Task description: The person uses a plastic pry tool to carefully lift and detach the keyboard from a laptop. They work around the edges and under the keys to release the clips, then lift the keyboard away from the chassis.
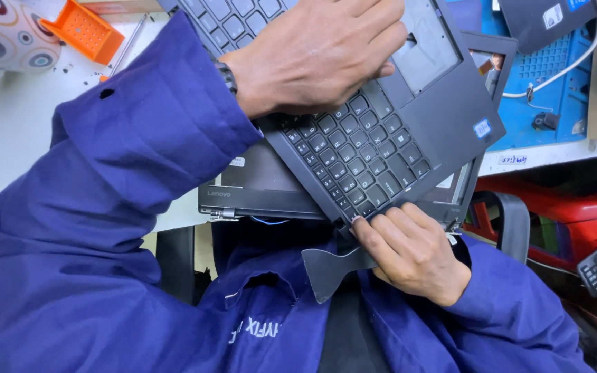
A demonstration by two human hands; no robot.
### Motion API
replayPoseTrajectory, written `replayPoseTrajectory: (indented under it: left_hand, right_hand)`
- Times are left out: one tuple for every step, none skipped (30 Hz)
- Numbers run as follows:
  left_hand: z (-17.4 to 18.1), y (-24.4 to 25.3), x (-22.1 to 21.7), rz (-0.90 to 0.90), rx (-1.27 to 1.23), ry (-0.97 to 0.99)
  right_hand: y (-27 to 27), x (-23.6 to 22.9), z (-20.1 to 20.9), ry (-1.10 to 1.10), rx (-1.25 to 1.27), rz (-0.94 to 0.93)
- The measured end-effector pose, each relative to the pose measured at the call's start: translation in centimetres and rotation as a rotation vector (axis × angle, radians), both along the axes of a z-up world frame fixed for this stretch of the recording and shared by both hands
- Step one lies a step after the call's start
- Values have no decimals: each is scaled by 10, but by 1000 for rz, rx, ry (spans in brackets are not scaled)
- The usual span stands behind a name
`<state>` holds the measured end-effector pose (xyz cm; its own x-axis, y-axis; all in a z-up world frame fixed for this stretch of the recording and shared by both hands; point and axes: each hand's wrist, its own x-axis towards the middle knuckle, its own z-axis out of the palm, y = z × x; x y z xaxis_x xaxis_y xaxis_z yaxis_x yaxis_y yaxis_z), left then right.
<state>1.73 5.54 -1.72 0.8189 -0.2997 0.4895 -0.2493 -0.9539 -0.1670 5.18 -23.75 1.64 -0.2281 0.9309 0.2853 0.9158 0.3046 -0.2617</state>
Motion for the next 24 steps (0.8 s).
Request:
replayPoseTrajectory:
  left_hand:
    - [1,-1,0,39,36,-22]
    - [2,-3,0,73,70,-42]
    - [2,-2,1,76,74,-45]
    - [1,-2,2,66,61,-43]
    - [0,-2,3,56,48,-40]
    - [-1,-2,4,56,49,-44]
    - [-2,-2,4,52,49,-56]
    - [-4,-2,4,48,48,-66]
    - [-5,-2,5,48,47,-67]
    - [-6,-2,6,45,27,-58]
    - [-7,-1,6,43,7,-50]
    - [-6,-2,6,43,8,-53]
    - [-5,-2,5,35,-19,-44]
    - [-4,-1,4,27,-44,-36]
    - [-4,-1,5,28,-41,-38]
    - [-3,-1,5,19,-54,-41]
    - [-3,-1,6,10,-67,-44]
    - [-3,-1,5,10,-67,-46]
    - [-3,-1,5,3,-77,-45]
    - [-3,0,5,-4,-86,-43]
    - [-2,0,6,-4,-84,-44]
    - [-3,0,6,-8,-69,-39]
    - [-3,0,6,-11,-55,-33]
    - [0,-2,5,-9,-52,-36]
  right_hand:
    - [0,0,0,-12,-4,0]
    - [-1,-1,0,-22,-9,-6]
    - [0,-2,0,-25,-5,-3]
    - [-1,-2,0,-12,-9,-3]
    - [-2,-1,-1,2,-13,-3]
    - [-2,-1,-1,-1,-12,-3]
    - [-2,-1,-1,4,-19,-3]
    - [-3,-1,-1,11,-28,-4]
    - [-4,0,-2,10,-29,-4]
    - [-4,0,-2,12,-36,-1]
    - [-5,0,-3,14,-43,3]
    - [-6,0,-4,12,-42,3]
    - [-6,1,-4,17,-52,1]
    - [-6,1,-5,22,-61,1]
    - [-6,0,-5,19,-58,2]
    - [-6,0,-4,25,-53,-5]
    - [-6,-1,-4,31,-49,-13]
    - [-6,-1,-4,30,-48,-13]
    - [-6,-1,-4,29,-51,-13]
    - [-6,-1,-4,28,-53,-12]
    - [-6,0,-4,27,-51,-12]
    - [-6,0,-3,43,-64,-9]
    - [-6,0,-2,58,-77,-6]
    - [-6,1,-2,56,-75,-5]
